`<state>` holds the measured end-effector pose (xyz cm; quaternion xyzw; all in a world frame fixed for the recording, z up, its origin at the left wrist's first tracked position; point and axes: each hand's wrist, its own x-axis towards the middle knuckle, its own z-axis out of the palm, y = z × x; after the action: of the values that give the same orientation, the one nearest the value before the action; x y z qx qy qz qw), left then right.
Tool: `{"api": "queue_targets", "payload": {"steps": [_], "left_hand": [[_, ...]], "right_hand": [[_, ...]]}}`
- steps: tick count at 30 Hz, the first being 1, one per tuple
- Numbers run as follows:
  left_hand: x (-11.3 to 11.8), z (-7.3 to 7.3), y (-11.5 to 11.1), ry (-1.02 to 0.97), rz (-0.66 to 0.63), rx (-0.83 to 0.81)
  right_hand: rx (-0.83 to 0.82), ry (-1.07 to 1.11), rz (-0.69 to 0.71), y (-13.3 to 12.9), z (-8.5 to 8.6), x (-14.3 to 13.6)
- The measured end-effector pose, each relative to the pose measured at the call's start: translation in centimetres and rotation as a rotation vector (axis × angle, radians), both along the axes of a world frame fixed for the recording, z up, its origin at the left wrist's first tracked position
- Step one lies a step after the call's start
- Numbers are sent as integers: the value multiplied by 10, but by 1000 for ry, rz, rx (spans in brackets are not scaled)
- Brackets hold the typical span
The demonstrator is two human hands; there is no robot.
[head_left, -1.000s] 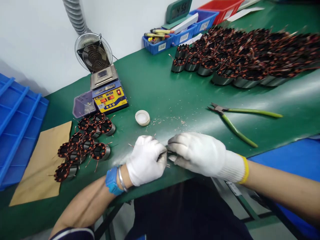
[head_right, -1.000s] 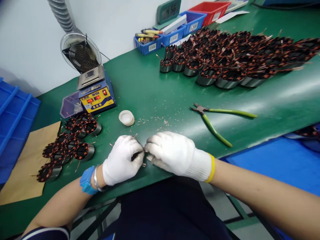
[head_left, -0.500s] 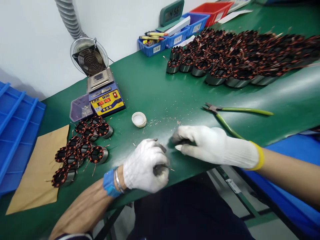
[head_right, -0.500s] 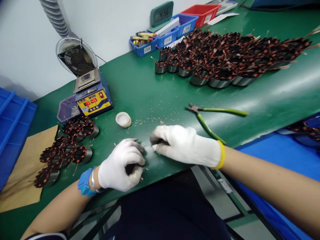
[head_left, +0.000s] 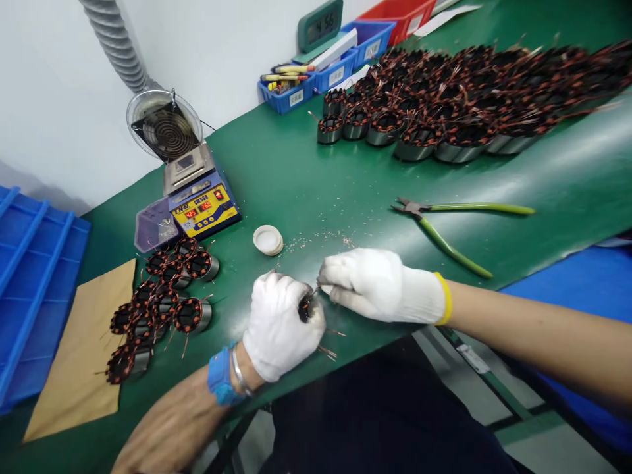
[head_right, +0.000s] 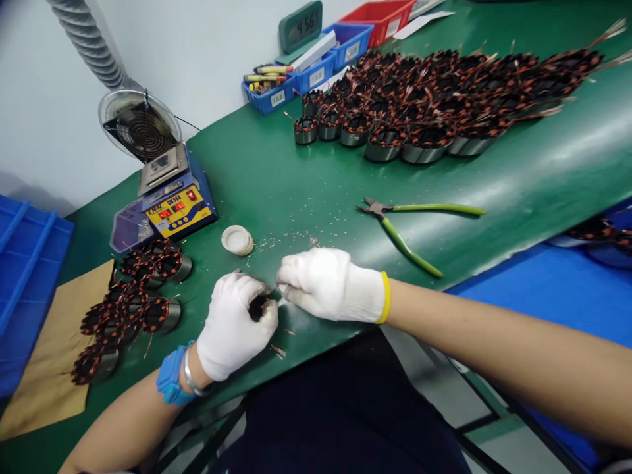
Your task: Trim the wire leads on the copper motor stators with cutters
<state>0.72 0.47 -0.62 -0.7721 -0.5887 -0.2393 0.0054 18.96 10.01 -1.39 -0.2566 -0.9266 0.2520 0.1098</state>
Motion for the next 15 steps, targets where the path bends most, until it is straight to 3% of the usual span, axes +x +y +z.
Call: {"api": "queue_targets", "payload": {"steps": [3,5,8,11,13,15], "left_hand": [[1,0,0,18,-24,1],[1,-2,1,32,-39,-7],[-1,-3,0,21,-8,-15],[-9,7,-1,-119,-13,50],[-18,22,-4,-209,-125,44],[-27,39,-7,-158,-355,-153]], "right_hand": [[-839,130,-235,-1,3,-5],[-1089,285,-358,5,1,-3],[-1070,473,-487,15,-2,10],[-888,363,-472,5,2,29],[-687,181,-367,-15,7,36],[-520,34,-257,-39,10,36]]}}
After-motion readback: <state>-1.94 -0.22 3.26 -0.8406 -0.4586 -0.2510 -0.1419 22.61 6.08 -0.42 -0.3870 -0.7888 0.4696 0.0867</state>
